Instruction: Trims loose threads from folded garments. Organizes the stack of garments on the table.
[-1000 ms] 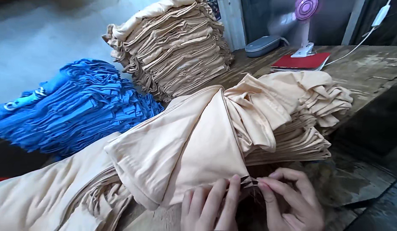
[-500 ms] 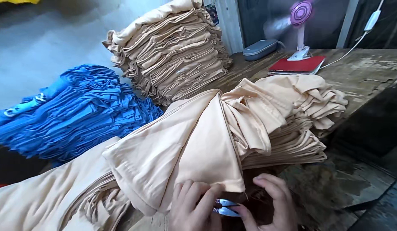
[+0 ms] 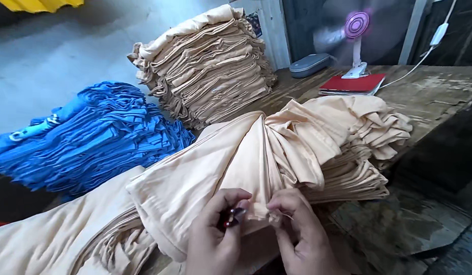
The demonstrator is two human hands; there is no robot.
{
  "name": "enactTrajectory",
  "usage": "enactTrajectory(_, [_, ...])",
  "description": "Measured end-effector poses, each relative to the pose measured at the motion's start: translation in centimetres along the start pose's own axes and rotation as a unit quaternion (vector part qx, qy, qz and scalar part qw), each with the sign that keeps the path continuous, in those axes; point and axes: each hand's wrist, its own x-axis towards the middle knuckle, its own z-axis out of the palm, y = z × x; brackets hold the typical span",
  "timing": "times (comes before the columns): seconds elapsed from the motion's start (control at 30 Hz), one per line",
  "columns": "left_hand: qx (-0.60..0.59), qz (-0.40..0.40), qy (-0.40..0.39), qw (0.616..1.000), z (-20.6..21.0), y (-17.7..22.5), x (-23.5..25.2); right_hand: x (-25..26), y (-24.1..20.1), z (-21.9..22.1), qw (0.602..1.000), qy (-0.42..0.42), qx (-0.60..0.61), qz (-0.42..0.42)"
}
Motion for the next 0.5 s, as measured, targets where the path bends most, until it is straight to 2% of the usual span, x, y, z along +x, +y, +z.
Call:
enactTrajectory(0.1, [-0.006,-0.038,0.007,0.999,0.2,-0.6,0.7,0.2,0.2,-0.4,0.999,-0.029,-0.022,0.013])
enactTrajectory(0.17, [-0.014,-0.043,-0.005,0.999,0.2,-0.9,0.7,0.0,-0.1,-0.3,0.994,-0.01,-0.113,0.0])
enactTrajectory(0.23, [-0.029,-0.037,-0.021,0.999,0.0,-0.7,0.2,-0.9,-0.1,-0.7,0.971,0.062,-0.22,-0.065])
enactTrajectory(0.3, [-0.04,-0.018,-0.051,0.998,-0.6,-0.3,-0.7,-2.3,-0.6,-2.4,0.95,0.086,-0.273,-0.126])
enactTrajectory(0.4, [0.052,0.071,-0.064,0.994,-1.2,0.0,-2.2,-4.2,-1.0,-4.2,0.951,0.09,-0.265,-0.13])
enactTrajectory(0.5, [0.216,0.207,0.022,0.954,-0.1,0.3,-4.0,-5.3,-1.4,-4.3,0.966,0.075,-0.227,-0.099])
